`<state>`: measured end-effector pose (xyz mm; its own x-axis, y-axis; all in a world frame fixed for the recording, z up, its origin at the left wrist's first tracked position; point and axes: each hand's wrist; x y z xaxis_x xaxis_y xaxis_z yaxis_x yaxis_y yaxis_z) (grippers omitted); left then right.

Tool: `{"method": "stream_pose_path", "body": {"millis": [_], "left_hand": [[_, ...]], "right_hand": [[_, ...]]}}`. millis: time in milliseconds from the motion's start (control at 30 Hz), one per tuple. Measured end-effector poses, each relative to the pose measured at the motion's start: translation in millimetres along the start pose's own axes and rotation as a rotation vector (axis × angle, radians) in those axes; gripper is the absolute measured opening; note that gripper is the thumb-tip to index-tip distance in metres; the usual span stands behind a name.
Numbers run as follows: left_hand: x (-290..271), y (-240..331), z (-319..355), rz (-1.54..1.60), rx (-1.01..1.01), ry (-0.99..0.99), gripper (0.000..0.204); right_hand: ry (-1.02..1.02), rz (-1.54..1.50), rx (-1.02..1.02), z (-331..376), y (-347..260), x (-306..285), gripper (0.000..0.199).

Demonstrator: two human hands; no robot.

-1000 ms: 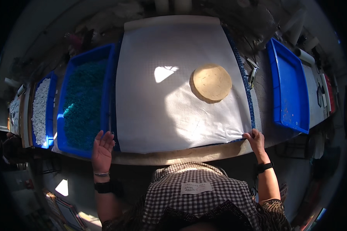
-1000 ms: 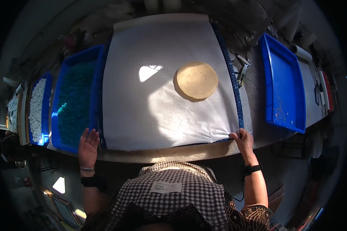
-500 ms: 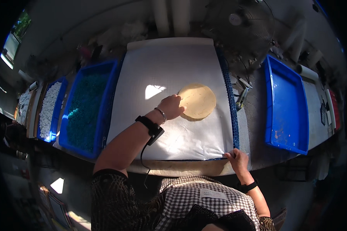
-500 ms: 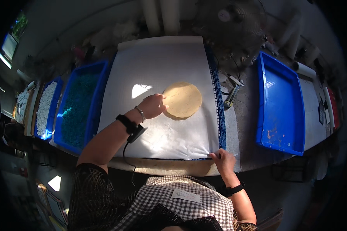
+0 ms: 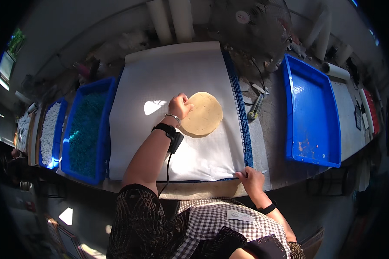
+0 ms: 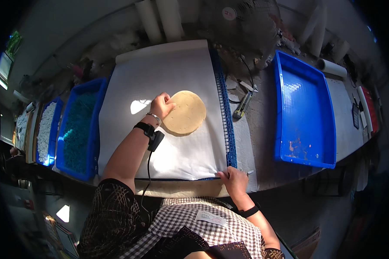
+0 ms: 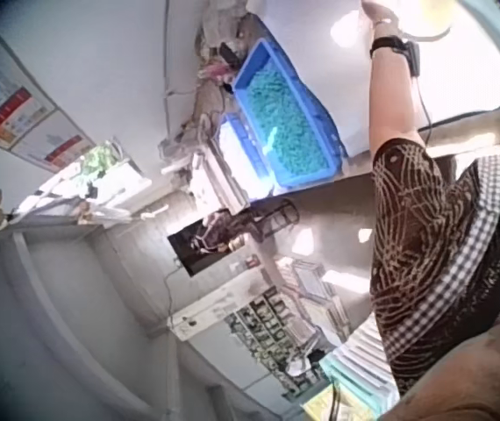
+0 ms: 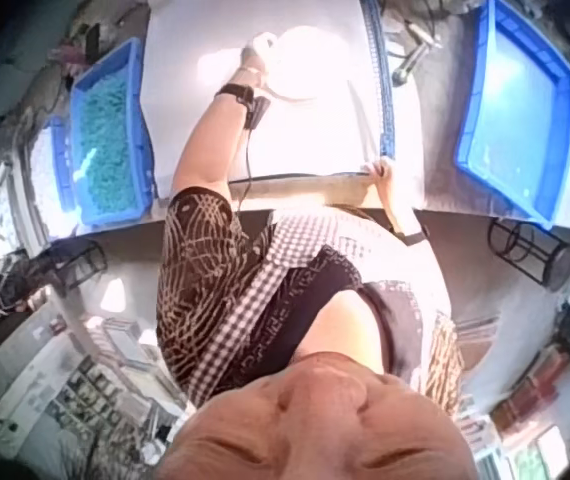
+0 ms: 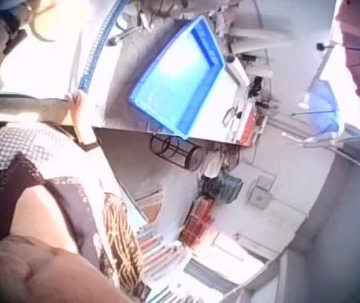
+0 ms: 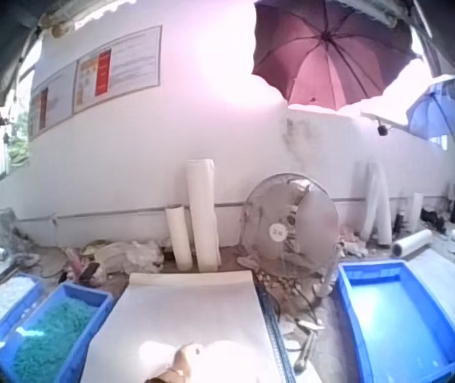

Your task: Sorting small teal plastic components onto a tray and marking the layout.

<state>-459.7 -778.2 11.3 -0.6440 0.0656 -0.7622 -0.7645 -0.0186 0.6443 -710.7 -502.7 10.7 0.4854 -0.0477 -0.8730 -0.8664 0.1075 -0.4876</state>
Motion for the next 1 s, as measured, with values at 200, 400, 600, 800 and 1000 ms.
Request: {"method": "stream_pose_path", "body": {"millis": [200, 400, 600, 800, 1000], "left_hand": [[-59, 40, 88, 0.401, 0.115, -0.244, 0.023], [-73, 18, 164, 0.714, -0.159, -0.389, 0.027], [-8, -51, 190, 0.040, -0.198, -0.081, 0.026], [-31, -61, 202, -0.194, 0.048, 0.181, 0.023], [-125, -121, 249, 0.046, -0.170, 0.207, 0.025]], "right_hand": [[0.021, -0.011, -0.018, -2, 8, -1, 0.032], [0.053, 0.010, -0.046, -1, 14, 2, 0.035], [0.030, 0.011, -0.064, 0, 13, 5, 0.036], [0.126, -0.042, -0.069, 9, 14, 20, 0.032], [0.067, -0.277, -0.067, 30, 39, 5, 0.036]]}}
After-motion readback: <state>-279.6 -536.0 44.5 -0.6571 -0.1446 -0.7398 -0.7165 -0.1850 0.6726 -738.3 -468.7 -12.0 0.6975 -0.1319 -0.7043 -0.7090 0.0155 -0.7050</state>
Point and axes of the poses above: each hand's wrist, its own z-axis away from the middle knuckle, its own x-axis out of the palm, y = z × x, and after that the axes turned 5 degrees about -x, right-handed
